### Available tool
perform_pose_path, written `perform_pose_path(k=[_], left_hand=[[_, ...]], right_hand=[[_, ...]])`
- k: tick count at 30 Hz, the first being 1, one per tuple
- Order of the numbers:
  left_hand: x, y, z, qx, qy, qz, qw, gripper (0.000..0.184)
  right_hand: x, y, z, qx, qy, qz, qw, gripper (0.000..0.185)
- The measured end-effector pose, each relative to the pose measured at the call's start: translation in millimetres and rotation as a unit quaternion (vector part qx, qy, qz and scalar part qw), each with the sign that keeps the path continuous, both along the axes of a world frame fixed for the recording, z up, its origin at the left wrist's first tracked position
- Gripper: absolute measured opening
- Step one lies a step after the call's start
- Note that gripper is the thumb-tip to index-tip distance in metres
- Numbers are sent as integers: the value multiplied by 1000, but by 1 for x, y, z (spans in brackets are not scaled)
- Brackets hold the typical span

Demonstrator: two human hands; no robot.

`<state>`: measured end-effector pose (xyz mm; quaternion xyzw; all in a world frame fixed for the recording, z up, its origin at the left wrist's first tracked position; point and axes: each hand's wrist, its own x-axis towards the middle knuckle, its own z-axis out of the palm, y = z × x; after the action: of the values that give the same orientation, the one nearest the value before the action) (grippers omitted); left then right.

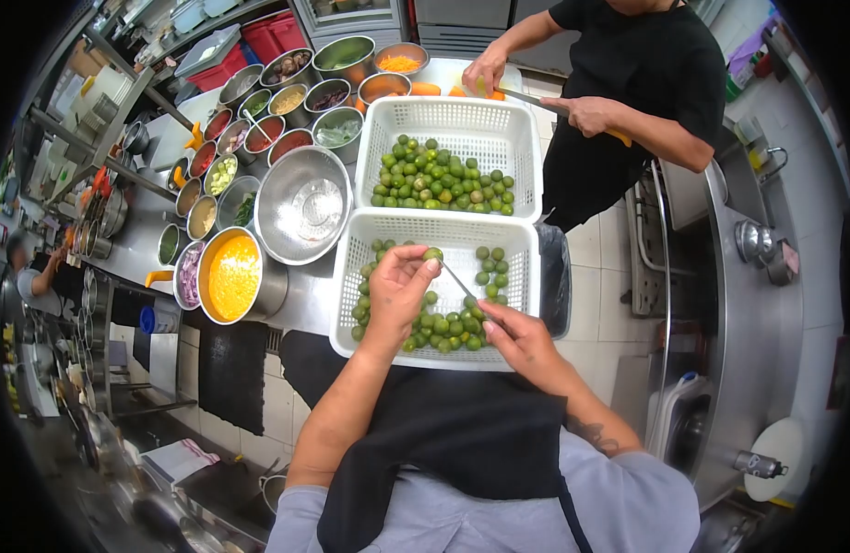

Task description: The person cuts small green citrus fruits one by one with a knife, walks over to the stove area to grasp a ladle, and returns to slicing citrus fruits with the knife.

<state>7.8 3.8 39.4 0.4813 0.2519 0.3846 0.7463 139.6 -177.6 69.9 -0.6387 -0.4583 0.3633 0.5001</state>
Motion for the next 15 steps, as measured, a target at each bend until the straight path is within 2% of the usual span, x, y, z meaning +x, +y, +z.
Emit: perform_pose_path(k=[7, 15], left_hand=[[2, -9, -10, 7, 3, 18, 1000, 23], [1, -15, -28, 81, 0, 59, 995, 22]], right_hand=[[-4, -3, -2, -15, 54, -3, 998, 35], [-12, -4, -8, -33, 117, -5, 993, 35]])
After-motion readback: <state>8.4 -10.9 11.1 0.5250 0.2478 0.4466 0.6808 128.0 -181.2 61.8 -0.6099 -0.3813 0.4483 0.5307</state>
